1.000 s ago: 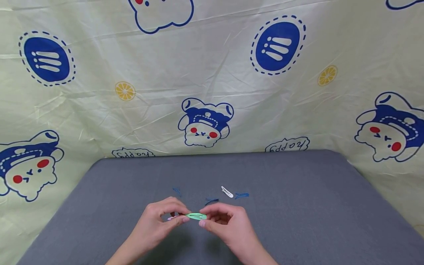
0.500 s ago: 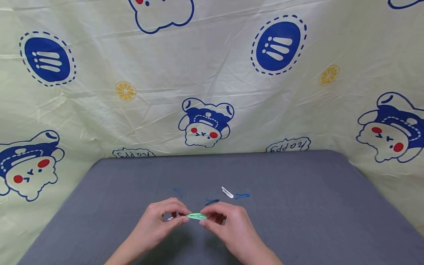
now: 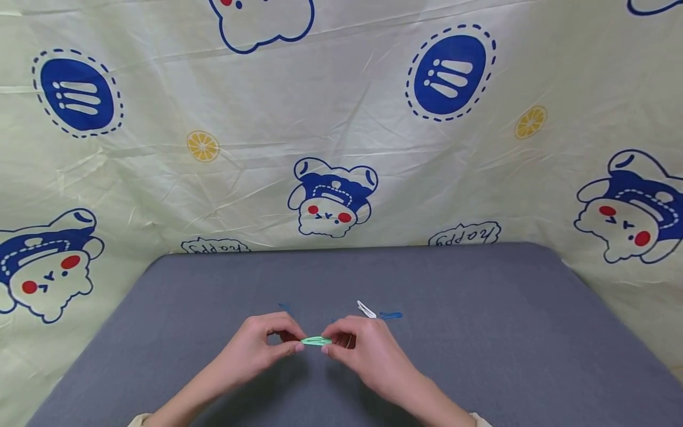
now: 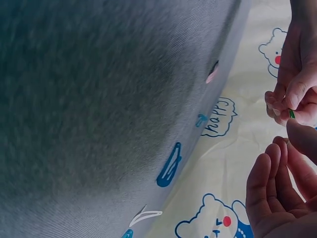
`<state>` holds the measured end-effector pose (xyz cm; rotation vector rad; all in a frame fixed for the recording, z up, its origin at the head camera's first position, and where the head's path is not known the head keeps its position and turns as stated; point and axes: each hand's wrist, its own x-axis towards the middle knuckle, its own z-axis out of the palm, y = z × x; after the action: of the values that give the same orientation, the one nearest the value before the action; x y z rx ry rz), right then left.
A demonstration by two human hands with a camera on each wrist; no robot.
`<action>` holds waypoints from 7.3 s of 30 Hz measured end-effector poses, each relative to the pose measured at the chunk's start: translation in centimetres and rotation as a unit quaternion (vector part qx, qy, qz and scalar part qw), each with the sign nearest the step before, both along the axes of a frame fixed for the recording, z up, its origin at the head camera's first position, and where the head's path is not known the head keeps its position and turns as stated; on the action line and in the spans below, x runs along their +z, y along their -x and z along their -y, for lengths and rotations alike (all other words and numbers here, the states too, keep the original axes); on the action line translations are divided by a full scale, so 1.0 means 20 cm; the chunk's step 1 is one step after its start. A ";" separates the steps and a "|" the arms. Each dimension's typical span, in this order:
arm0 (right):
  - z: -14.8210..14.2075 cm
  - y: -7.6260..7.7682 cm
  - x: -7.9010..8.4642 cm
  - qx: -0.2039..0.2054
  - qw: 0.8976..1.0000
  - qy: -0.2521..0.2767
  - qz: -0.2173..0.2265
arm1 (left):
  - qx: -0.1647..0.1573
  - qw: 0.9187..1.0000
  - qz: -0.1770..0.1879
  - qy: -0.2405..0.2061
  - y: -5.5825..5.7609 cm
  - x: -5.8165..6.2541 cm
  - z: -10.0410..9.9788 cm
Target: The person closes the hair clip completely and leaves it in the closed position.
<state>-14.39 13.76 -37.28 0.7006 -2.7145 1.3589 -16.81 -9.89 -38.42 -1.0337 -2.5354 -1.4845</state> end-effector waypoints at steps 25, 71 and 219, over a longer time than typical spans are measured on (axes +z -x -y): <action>0.01 0.21 -0.11 0.064 0.994 -0.084 0.028 | -0.038 0.993 0.047 0.105 0.18 -0.11 -0.02; -0.06 0.18 -0.12 0.072 0.992 -0.085 0.061 | -0.063 0.985 0.055 0.153 0.20 -0.13 -0.02; -0.04 -0.16 0.09 -0.118 0.992 0.033 -0.018 | 0.064 0.995 0.067 -0.032 -0.18 0.13 -0.05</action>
<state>-11.10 14.65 -35.51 0.3798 -2.6101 1.3571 -13.26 -8.86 -35.74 -0.7710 -2.5679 -1.6389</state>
